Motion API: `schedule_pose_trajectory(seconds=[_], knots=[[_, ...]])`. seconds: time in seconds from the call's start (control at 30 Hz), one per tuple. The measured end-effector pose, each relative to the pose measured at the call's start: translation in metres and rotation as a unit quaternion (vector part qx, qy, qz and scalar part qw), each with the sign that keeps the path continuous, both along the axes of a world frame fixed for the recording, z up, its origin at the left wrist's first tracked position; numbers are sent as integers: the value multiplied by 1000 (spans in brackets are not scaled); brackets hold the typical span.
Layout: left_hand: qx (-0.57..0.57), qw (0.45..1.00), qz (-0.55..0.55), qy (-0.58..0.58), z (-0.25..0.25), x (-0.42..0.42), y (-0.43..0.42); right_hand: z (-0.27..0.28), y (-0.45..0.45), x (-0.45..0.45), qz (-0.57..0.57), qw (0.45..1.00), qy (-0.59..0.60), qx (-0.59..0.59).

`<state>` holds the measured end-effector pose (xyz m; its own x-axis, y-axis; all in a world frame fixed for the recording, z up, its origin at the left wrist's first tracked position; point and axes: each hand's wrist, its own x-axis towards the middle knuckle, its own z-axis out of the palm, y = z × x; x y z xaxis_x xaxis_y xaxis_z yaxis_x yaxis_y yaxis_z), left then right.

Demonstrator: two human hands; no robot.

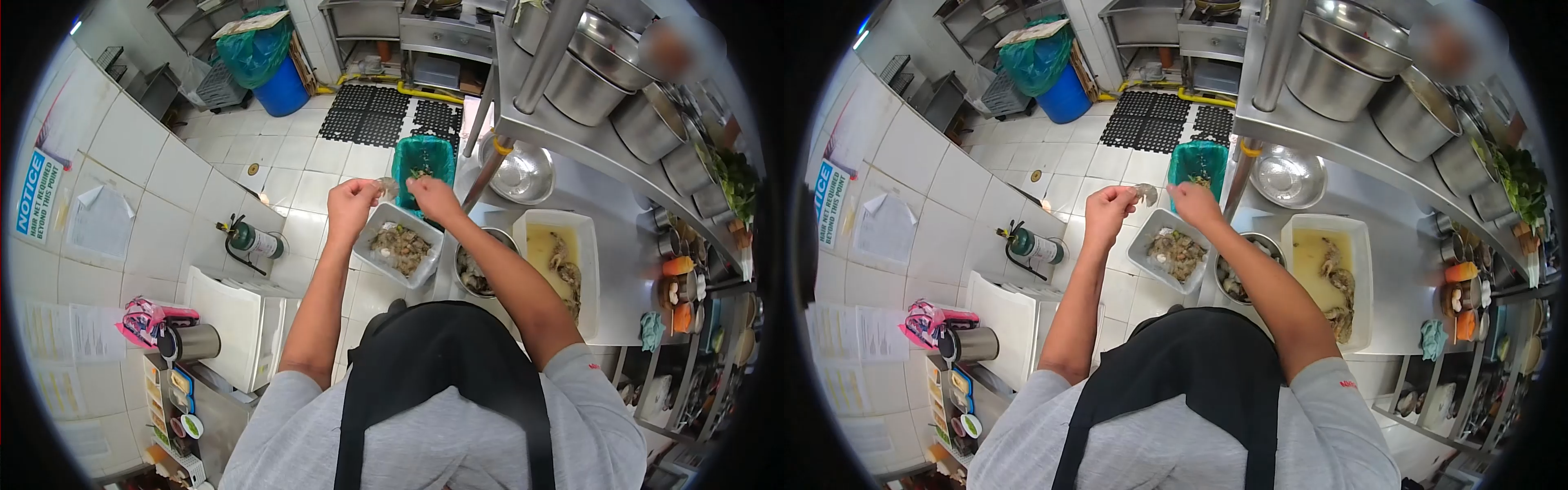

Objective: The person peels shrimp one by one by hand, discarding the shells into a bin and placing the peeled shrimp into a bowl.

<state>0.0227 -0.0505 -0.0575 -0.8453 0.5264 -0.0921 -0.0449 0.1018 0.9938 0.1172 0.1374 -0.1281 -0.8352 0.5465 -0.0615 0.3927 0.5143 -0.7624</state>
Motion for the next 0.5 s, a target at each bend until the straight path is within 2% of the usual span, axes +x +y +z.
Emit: schedule_pose_trajectory(seconds=[0.13, 0.23, 0.33, 0.4, 0.43, 0.5], knots=[[-33, 999, 10, 3, -22, -7, -1, -16, -4, 10, 63, 995, -46, 68], [-23, 999, 4, -25, -29, -4, -2, 1, -9, 10, 85, 993, 15, 83], [15, 995, -24, -98, -28, 0, 2, 33, -19, 4, 114, 985, 84, -98], [48, 985, -56, -154, -28, 2, 4, 38, -13, 0, 126, 983, 82, -105], [29, 988, -89, -126, -32, 2, 4, 41, -12, -1, 134, 982, 81, -108], [-11, 986, -152, -71, -38, 3, 2, 51, -14, 3, 123, 988, 86, -40]])
